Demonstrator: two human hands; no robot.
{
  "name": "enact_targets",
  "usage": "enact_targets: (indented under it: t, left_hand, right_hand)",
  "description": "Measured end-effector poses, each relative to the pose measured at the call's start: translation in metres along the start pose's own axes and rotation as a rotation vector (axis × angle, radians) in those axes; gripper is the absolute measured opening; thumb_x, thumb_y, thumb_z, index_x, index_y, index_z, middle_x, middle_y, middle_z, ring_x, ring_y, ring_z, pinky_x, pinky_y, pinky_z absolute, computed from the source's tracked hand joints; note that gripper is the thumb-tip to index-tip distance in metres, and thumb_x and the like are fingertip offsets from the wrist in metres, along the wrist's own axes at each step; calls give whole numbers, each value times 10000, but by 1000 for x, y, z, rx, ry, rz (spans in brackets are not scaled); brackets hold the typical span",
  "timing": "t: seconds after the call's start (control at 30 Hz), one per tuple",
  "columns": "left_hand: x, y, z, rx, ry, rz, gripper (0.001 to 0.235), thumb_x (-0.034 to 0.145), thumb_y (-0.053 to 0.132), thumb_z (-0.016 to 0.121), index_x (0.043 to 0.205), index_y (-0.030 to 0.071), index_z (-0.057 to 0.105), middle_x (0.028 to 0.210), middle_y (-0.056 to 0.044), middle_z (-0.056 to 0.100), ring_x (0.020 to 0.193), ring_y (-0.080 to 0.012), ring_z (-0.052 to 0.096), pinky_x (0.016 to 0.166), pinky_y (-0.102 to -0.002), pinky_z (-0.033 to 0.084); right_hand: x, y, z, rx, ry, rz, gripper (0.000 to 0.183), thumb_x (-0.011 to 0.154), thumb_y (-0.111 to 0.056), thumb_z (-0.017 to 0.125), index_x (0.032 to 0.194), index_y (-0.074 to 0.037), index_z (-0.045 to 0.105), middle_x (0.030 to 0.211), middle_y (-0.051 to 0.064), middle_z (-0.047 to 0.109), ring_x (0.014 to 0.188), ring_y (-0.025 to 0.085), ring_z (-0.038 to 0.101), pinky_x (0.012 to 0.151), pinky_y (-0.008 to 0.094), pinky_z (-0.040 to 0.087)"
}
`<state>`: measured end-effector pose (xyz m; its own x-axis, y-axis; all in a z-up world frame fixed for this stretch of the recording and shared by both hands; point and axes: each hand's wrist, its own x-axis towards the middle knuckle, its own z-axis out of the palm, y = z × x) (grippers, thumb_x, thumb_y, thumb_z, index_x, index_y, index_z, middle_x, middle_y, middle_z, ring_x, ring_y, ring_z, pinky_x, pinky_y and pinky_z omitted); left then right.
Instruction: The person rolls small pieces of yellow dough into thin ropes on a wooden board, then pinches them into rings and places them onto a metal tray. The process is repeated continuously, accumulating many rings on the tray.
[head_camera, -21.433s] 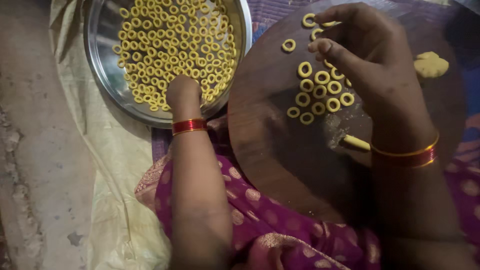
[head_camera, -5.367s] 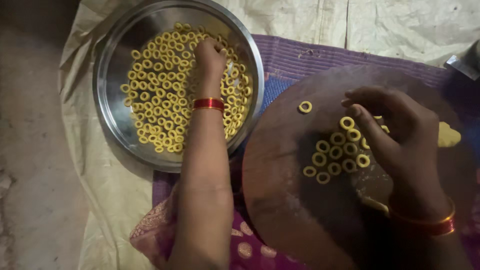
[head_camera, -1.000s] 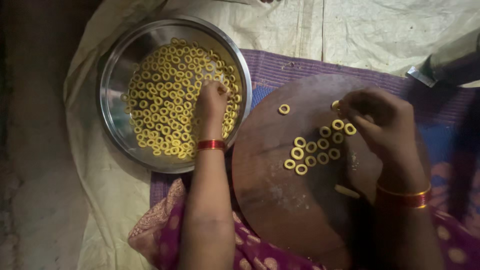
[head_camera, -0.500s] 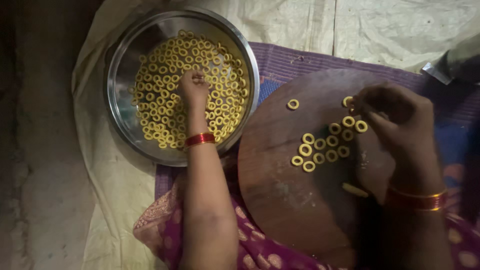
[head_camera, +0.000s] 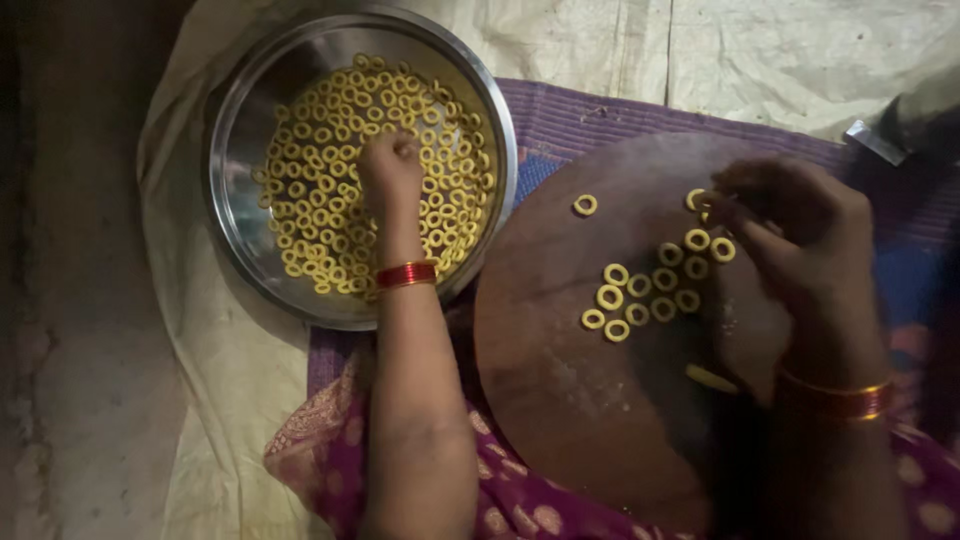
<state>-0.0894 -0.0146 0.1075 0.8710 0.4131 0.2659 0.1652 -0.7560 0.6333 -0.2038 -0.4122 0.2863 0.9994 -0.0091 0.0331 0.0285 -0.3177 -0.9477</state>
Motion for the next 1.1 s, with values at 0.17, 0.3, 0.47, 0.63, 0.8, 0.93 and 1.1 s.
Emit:
enact_targets:
  t: [0.17,0.3,0.47,0.63,0.8,0.93,1.1]
  left_hand:
    - [-4,132,-32,-533,-141,231,146,869,26,745,1014,14,749,930,-97,769,833,-196,757,756,-314,603]
    - [-75,224,-38,-721,-605,364,248,900,115,757,1136,38,748,1027,-66,794,921,-129,769,826,-277,616]
    - [-115,265,-48,-621,-654,314,303,802,179,859,1061,56,760,947,-65,800,838,-124,777,764,-260,624]
    - [-120,269,-54,-677,-615,275,253,802,115,848,1037,53,777,937,-77,807,859,-140,784,770,-266,604]
    - [-114,257,-46,-661,-635,206,209,839,64,794,1048,58,783,954,-63,812,864,-111,779,768,-252,618]
    - [-71,211,-43,-836,-524,186,180,866,34,798,1044,31,777,939,-41,782,862,-127,739,781,-260,606]
    - [43,60,-72,-729,-17,76,198,820,32,849,1002,6,777,914,-64,781,790,-118,729,699,-249,614]
  right_hand:
    - [0,-5,4,42,-11,-77,250,933,61,756,1174,52,693,1109,107,727,1008,151,708,901,258,594]
    - [-5,-7,1,132,-6,28,211,928,42,753,1137,31,726,1081,98,760,979,158,743,870,261,613]
    - [-8,-7,-1,219,-11,-106,193,939,74,760,1129,61,732,1130,105,704,1022,149,694,890,255,582]
    - [-7,-8,-2,351,-14,-38,192,920,64,749,1108,61,708,1073,101,729,984,151,724,880,258,603]
    - [-9,-6,-5,322,7,-3,174,976,27,725,1146,64,714,1055,107,749,952,144,723,861,253,590]
    - [-7,-10,-6,326,44,14,162,1001,2,719,1154,55,715,1043,95,752,943,133,723,850,252,577]
    - [-10,-29,-6,170,84,22,158,1006,-45,738,1143,33,731,1004,83,746,850,103,686,701,202,504]
